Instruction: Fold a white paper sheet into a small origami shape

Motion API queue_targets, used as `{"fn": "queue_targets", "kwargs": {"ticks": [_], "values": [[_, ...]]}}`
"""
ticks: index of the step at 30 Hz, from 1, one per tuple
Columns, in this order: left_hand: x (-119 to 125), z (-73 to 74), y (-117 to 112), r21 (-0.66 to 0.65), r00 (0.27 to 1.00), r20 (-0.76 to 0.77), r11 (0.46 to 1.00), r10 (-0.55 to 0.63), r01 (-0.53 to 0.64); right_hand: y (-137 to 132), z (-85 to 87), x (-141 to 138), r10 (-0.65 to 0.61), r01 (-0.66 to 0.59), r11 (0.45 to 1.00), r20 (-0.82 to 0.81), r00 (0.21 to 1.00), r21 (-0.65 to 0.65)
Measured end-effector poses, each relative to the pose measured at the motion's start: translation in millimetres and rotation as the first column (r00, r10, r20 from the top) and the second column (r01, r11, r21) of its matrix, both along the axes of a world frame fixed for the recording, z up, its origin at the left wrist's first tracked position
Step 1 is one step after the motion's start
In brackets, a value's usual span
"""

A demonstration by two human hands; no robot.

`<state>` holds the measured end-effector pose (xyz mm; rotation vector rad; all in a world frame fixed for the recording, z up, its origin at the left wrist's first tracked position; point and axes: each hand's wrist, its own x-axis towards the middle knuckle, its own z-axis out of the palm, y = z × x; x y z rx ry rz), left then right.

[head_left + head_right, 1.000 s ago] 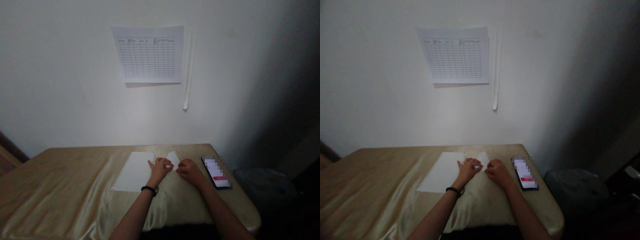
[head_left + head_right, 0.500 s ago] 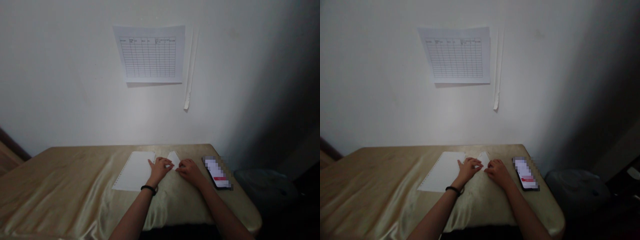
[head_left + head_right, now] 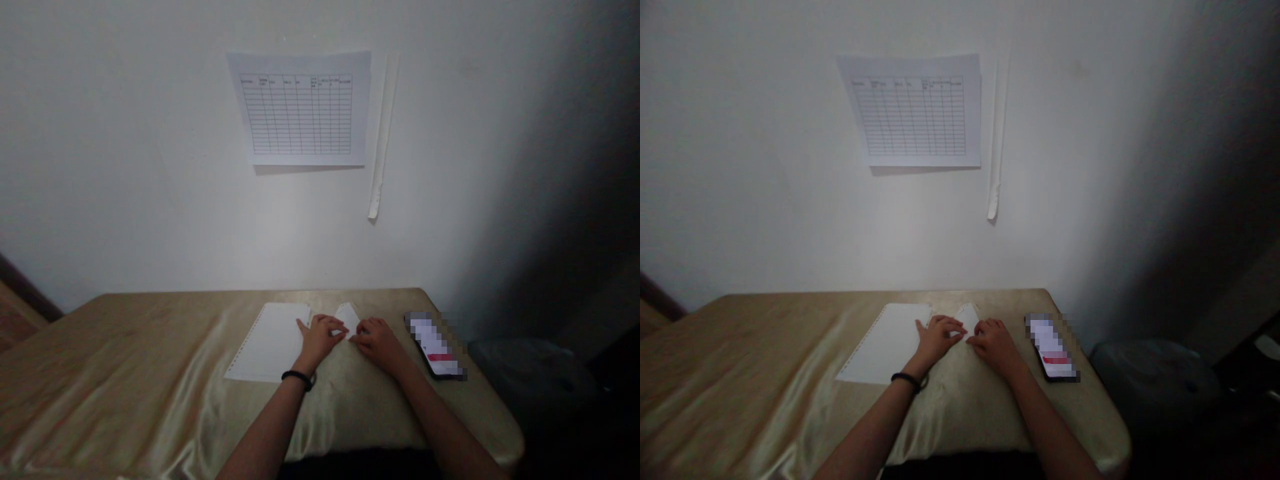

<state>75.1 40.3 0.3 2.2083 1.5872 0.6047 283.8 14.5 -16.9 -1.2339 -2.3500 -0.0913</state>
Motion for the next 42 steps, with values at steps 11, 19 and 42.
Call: {"fn": "queue_targets", "kwargs": {"ticks": [11,19,42], "values": [[0.4,-0.2,0.7,-0.005,1.000,0.006,1.000,0.008,-0.008,1.8,-5.1,-2.8,-0.001,0.001,1.000,-0.036,0.999,0.005],[1.4,2.6,-0.4,-0.027,1.000,-0.012,0.999,0.019,-0.020,3.8,-7.5,-3.7,-0.015,0.015,1.000,-0.024,1.000,0.013],[-0.6,-1.3,0.6,-0.017,1.000,0.001,1.000,0.004,-0.004,-3.0,2.5,0.4,-0.008,0.008,1.000,-0.039,0.999,-0.011]]}}
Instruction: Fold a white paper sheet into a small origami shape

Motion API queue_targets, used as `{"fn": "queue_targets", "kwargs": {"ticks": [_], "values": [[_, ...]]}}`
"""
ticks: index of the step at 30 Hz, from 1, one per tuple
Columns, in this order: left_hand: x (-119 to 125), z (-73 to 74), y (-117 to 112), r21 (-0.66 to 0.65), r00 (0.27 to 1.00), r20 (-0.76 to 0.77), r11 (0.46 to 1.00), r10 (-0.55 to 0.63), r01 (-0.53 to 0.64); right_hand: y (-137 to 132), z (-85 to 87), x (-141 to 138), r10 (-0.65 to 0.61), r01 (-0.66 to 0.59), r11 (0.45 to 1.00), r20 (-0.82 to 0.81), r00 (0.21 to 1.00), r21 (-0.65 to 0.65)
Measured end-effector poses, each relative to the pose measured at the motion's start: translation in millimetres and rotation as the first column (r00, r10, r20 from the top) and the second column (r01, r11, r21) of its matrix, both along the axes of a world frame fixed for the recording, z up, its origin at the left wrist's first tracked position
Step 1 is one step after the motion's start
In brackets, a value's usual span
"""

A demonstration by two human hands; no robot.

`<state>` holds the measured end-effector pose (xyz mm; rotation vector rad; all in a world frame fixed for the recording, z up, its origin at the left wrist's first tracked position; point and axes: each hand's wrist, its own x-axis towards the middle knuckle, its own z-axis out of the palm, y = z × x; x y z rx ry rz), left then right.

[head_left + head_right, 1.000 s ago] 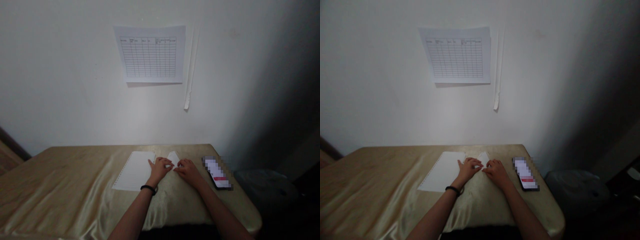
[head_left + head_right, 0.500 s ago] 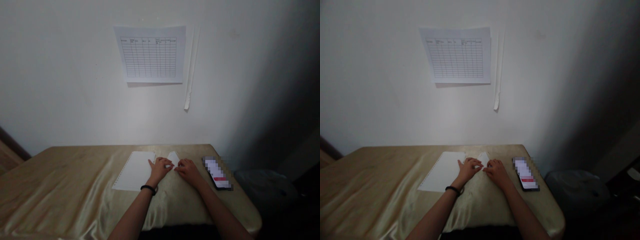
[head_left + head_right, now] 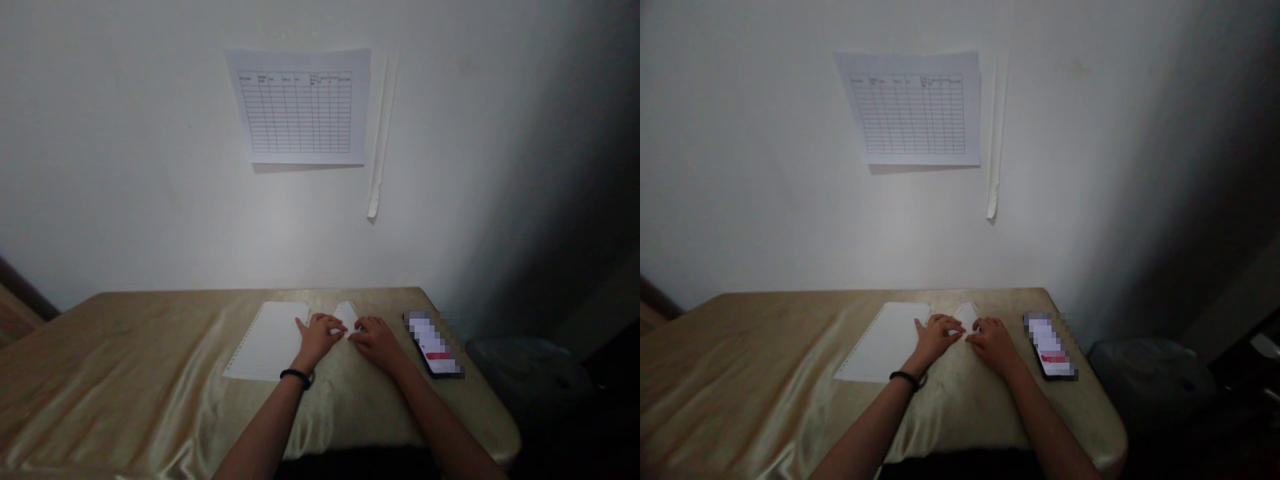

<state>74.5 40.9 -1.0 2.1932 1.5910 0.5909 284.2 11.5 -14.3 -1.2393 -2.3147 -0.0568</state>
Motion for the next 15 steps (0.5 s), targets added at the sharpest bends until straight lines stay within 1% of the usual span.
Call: {"fn": "queue_targets", "kwargs": {"ticks": [5,15], "values": [[0.4,-1.4,0.7,-0.001,1.000,0.029,1.000,-0.001,0.001,-3.2,1.9,5.0,0.003,-0.003,1.000,-0.020,1.000,0.000],[-0.3,-3.0,1.5,0.014,1.000,0.024,1.000,-0.009,0.009,-5.2,4.7,17.4,0.066,-0.066,0.998,-0.003,0.998,0.007]]}}
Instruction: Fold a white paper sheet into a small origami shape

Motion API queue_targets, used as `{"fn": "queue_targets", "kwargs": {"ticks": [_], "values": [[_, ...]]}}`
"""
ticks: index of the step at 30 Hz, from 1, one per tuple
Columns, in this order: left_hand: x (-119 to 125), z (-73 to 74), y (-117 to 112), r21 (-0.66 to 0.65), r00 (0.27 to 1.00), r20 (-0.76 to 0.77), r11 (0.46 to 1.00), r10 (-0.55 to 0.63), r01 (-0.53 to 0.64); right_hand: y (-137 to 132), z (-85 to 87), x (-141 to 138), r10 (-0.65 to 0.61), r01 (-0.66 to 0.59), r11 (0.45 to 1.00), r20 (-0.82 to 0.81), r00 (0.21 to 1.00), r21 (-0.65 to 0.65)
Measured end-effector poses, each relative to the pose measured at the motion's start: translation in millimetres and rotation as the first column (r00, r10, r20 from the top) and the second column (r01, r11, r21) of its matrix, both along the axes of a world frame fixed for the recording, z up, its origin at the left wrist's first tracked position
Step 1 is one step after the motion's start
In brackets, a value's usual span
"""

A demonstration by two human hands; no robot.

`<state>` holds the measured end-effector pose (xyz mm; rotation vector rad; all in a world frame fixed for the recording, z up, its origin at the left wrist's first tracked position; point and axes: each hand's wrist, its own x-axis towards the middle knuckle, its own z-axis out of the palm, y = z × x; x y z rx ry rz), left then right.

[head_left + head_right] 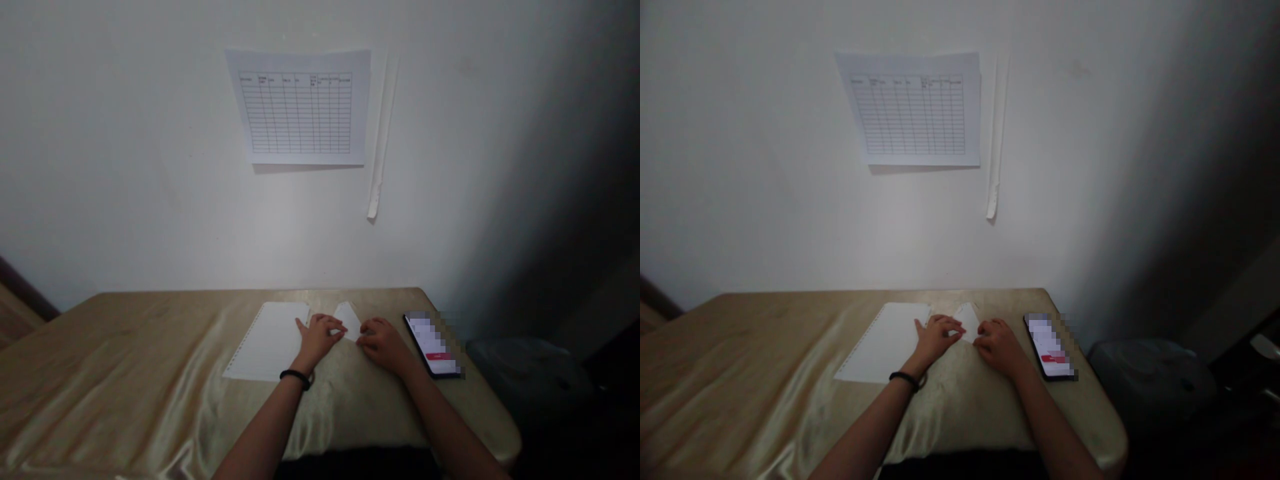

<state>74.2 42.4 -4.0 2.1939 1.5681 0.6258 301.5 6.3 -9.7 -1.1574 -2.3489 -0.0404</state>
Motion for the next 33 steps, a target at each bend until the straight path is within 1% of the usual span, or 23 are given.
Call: {"fn": "queue_targets", "kwargs": {"ticks": [3,6,9,14,23,29,33], "values": [[0.2,-0.2,0.3,0.000,1.000,-0.020,1.000,0.003,-0.003,0.8,-0.8,5.1,0.026,-0.026,1.000,0.021,0.999,-0.003],[0.4,0.1,0.2,-0.001,0.999,-0.036,1.000,0.003,-0.003,1.1,-2.0,7.8,0.041,-0.041,0.999,0.006,0.999,-0.018],[0.6,0.5,-0.3,-0.001,1.000,-0.027,1.000,0.008,-0.008,0.6,-2.8,6.7,0.038,-0.038,0.999,-0.020,0.999,-0.025],[0.7,0.6,-0.8,0.002,1.000,0.000,1.000,0.008,-0.008,0.2,-3.0,2.0,0.012,-0.012,1.000,-0.003,1.000,-0.008],[-0.6,-5.1,1.4,0.028,1.000,0.009,1.000,-0.004,0.004,-2.2,-1.9,4.1,0.025,-0.026,0.999,-0.017,1.000,-0.020],[0.4,-6.6,2.5,0.028,1.000,-0.004,1.000,0.007,-0.007,-0.1,-5.6,3.8,0.032,-0.032,0.999,-0.003,0.999,0.017],[-0.5,-5.1,1.8,0.019,1.000,0.005,1.000,-0.005,0.005,-0.6,-4.9,3.0,0.035,-0.035,0.999,0.015,0.999,0.035]]}}
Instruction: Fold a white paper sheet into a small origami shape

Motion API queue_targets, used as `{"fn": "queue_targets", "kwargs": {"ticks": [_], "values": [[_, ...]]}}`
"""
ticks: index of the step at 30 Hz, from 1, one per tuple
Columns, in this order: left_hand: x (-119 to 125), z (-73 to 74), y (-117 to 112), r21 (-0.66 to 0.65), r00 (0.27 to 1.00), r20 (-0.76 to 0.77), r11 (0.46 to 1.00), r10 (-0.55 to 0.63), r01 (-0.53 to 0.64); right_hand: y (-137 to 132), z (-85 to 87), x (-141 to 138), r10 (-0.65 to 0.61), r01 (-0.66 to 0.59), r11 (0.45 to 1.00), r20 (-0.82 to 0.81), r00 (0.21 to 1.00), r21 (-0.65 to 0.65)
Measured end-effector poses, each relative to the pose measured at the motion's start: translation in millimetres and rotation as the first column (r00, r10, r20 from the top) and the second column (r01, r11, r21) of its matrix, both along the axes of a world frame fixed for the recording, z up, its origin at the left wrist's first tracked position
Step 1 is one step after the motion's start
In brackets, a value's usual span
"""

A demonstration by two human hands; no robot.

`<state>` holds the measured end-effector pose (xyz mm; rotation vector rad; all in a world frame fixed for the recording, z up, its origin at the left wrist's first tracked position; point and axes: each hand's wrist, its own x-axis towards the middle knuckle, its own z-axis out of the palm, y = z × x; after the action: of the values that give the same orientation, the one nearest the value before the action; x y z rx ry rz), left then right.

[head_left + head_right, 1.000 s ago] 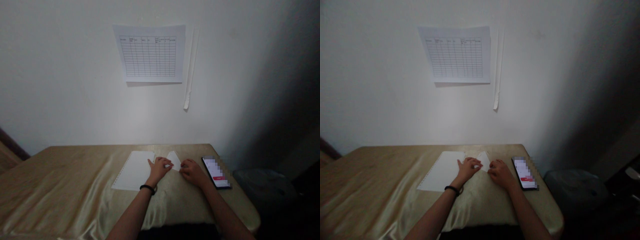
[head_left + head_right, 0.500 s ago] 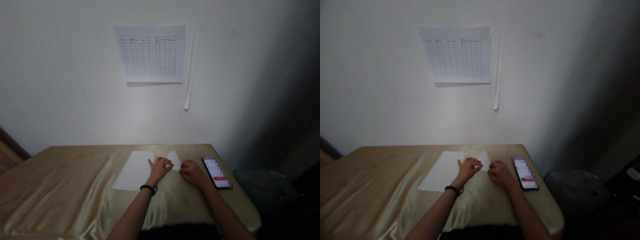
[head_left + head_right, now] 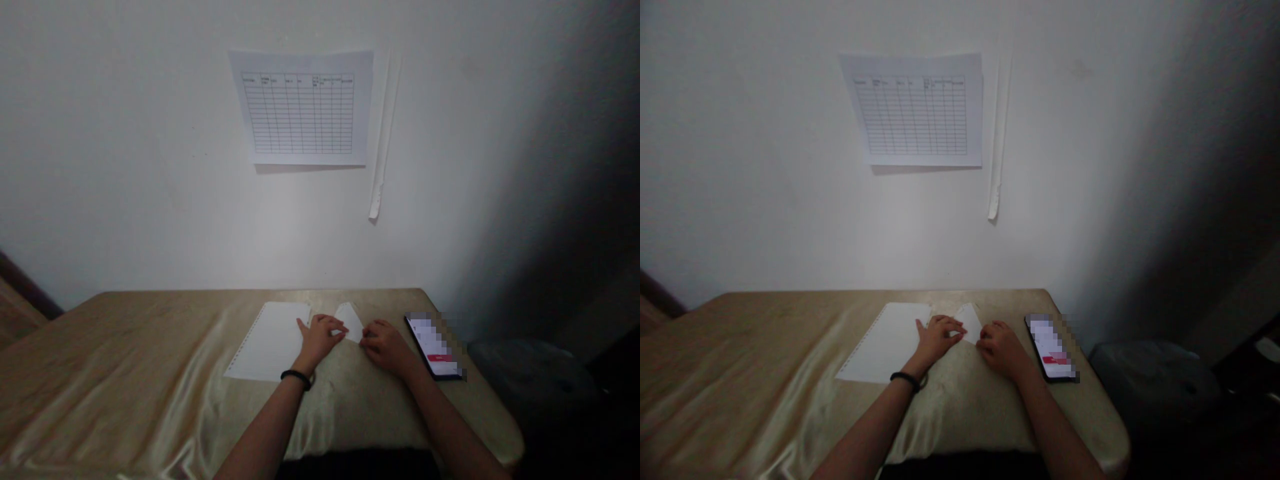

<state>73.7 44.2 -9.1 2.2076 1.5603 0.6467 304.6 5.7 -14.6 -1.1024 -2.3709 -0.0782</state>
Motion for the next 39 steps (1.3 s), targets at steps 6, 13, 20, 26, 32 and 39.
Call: {"fn": "queue_targets", "kwargs": {"ticks": [6,13,20,26,32,39], "values": [[-0.5,3.4,-1.9,-0.012,1.000,0.014,1.000,-0.002,0.002,-2.1,2.1,0.4,0.009,-0.009,1.000,-0.047,0.999,0.006],[0.1,0.9,-1.6,-0.004,1.000,0.023,1.000,0.014,-0.014,-0.8,1.1,-2.9,0.003,-0.002,1.000,-0.025,1.000,0.016],[6.5,2.5,-5.2,0.020,0.999,0.003,0.999,0.040,-0.040,-2.8,3.4,-2.6,-0.002,0.000,0.999,-0.064,0.998,-0.032],[11.8,8.0,-10.3,0.011,0.998,-0.032,0.998,0.062,-0.062,-4.0,4.2,-8.2,-0.026,0.025,0.999,-0.083,0.996,-0.021],[8.0,8.9,-10.0,-0.014,0.998,0.025,0.998,0.064,-0.064,-4.6,5.2,-6.2,-0.060,0.045,0.994,-0.147,0.987,-0.104],[7.6,6.9,-12.4,0.035,0.999,0.031,0.999,0.020,-0.021,0.4,-4.9,-3.3,-0.135,0.118,0.978,-0.096,0.986,-0.170]]}}
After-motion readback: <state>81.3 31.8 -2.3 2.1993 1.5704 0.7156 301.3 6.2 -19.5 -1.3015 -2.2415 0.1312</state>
